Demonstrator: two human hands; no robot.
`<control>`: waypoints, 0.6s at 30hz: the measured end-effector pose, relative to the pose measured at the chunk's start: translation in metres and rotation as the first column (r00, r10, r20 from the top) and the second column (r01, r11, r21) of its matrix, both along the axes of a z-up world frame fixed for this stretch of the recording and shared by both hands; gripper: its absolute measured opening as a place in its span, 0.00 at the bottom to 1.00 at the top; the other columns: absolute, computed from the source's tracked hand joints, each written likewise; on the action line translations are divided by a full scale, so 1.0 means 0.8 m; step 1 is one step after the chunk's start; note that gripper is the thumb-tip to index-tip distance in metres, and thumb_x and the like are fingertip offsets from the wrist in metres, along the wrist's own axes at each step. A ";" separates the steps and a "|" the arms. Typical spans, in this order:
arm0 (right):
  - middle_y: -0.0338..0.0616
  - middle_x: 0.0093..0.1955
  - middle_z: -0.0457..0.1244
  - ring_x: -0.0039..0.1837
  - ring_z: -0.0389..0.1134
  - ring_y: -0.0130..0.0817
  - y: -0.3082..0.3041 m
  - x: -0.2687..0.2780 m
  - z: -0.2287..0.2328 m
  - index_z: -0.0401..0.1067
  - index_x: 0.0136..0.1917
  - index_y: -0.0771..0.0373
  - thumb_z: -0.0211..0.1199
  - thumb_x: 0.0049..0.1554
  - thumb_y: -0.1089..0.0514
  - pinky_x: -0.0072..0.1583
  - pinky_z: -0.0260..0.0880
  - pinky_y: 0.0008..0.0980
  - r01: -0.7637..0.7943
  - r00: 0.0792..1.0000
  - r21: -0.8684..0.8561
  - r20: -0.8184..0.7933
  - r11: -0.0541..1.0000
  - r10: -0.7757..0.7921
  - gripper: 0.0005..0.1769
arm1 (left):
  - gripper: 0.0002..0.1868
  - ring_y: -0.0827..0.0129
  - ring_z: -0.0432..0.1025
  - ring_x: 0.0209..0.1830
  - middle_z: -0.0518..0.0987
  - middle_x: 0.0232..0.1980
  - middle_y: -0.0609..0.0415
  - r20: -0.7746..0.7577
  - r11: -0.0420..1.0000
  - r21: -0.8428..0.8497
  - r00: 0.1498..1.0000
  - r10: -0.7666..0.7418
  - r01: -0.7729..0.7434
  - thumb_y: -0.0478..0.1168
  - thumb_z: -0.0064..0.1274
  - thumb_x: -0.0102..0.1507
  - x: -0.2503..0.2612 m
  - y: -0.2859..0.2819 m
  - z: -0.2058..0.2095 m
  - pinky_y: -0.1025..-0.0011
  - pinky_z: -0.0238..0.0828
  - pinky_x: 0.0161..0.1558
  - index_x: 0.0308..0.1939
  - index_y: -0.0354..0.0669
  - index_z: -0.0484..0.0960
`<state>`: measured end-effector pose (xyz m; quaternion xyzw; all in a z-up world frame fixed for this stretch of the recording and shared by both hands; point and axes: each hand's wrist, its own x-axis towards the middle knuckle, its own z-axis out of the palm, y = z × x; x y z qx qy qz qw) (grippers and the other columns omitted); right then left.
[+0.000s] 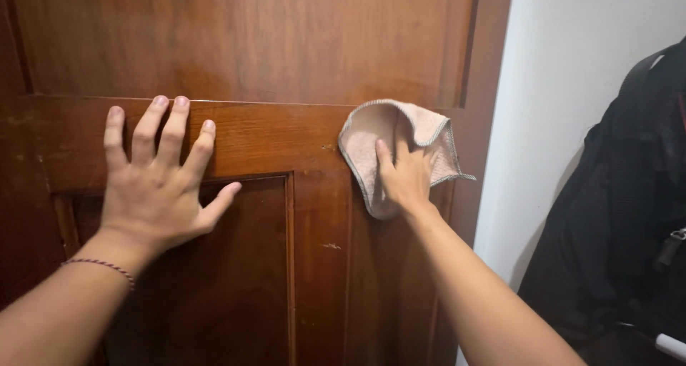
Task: Cleaning a wooden door with a cloth.
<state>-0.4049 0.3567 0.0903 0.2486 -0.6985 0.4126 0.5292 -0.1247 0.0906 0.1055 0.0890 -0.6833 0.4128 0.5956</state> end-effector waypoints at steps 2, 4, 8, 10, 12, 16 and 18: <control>0.84 0.69 0.53 0.78 0.43 0.76 -0.017 0.007 0.011 0.62 0.77 0.63 0.46 0.63 0.31 0.79 0.29 0.65 0.028 0.996 0.016 0.080 0.999 -0.029 0.42 | 0.44 0.52 0.52 0.79 0.64 0.74 0.44 -0.036 1.000 0.004 0.999 -0.009 0.009 0.75 0.49 0.59 -0.008 0.005 0.003 0.39 0.36 0.78 0.67 0.49 0.75; 0.82 0.69 0.54 0.80 0.44 0.73 -0.035 0.023 0.003 0.63 0.76 0.62 0.45 0.64 0.30 0.82 0.28 0.64 0.057 0.985 0.040 0.162 0.998 -0.063 0.41 | 0.42 0.52 0.53 0.78 0.64 0.73 0.45 -0.069 1.000 0.015 0.997 -0.020 0.021 0.75 0.50 0.60 -0.015 0.008 -0.002 0.37 0.36 0.76 0.64 0.48 0.75; 0.81 0.75 0.51 0.79 0.39 0.80 -0.052 0.055 -0.032 0.66 0.73 0.63 0.46 0.64 0.30 0.77 0.25 0.64 0.091 0.973 0.162 -0.226 0.983 -0.053 0.40 | 0.41 0.55 0.51 0.81 0.62 0.75 0.48 -0.137 1.000 0.022 0.990 -0.010 0.013 0.73 0.51 0.61 -0.027 0.001 -0.003 0.36 0.34 0.79 0.67 0.52 0.72; 0.81 0.75 0.51 0.79 0.38 0.82 -0.043 0.044 -0.046 0.67 0.73 0.62 0.46 0.64 0.30 0.77 0.25 0.63 0.063 0.968 0.196 -0.251 0.979 -0.012 0.39 | 0.41 0.55 0.51 0.82 0.61 0.76 0.49 -0.139 1.000 0.027 0.990 0.014 -0.010 0.74 0.50 0.61 -0.024 -0.001 -0.005 0.37 0.33 0.80 0.69 0.54 0.71; 0.78 0.72 0.55 0.82 0.42 0.75 -0.032 0.009 -0.050 0.65 0.73 0.63 0.42 0.65 0.30 0.82 0.25 0.64 0.067 0.996 0.239 -0.068 0.969 -0.053 0.40 | 0.48 0.53 0.50 0.81 0.60 0.74 0.46 -0.039 0.994 0.044 0.994 0.098 -0.097 0.78 0.46 0.59 -0.017 -0.001 -0.001 0.35 0.33 0.77 0.72 0.52 0.68; 0.81 0.70 0.54 0.81 0.43 0.74 -0.008 0.002 -0.018 0.64 0.75 0.64 0.40 0.66 0.30 0.82 0.27 0.63 0.075 0.988 0.107 0.126 0.991 -0.089 0.41 | 0.51 0.53 0.49 0.83 0.59 0.77 0.45 -0.015 0.990 0.024 0.990 0.143 -0.142 0.79 0.44 0.58 -0.017 -0.008 -0.005 0.34 0.35 0.77 0.76 0.52 0.66; 0.80 0.66 0.56 0.77 0.48 0.71 -0.005 0.037 0.007 0.61 0.77 0.60 0.40 0.63 0.31 0.79 0.35 0.61 0.005 0.964 -0.054 0.264 0.999 0.009 0.41 | 0.52 0.53 0.49 0.83 0.59 0.77 0.46 -0.018 0.982 0.017 0.982 0.188 -0.187 0.81 0.43 0.58 -0.019 -0.010 -0.005 0.33 0.36 0.77 0.76 0.54 0.65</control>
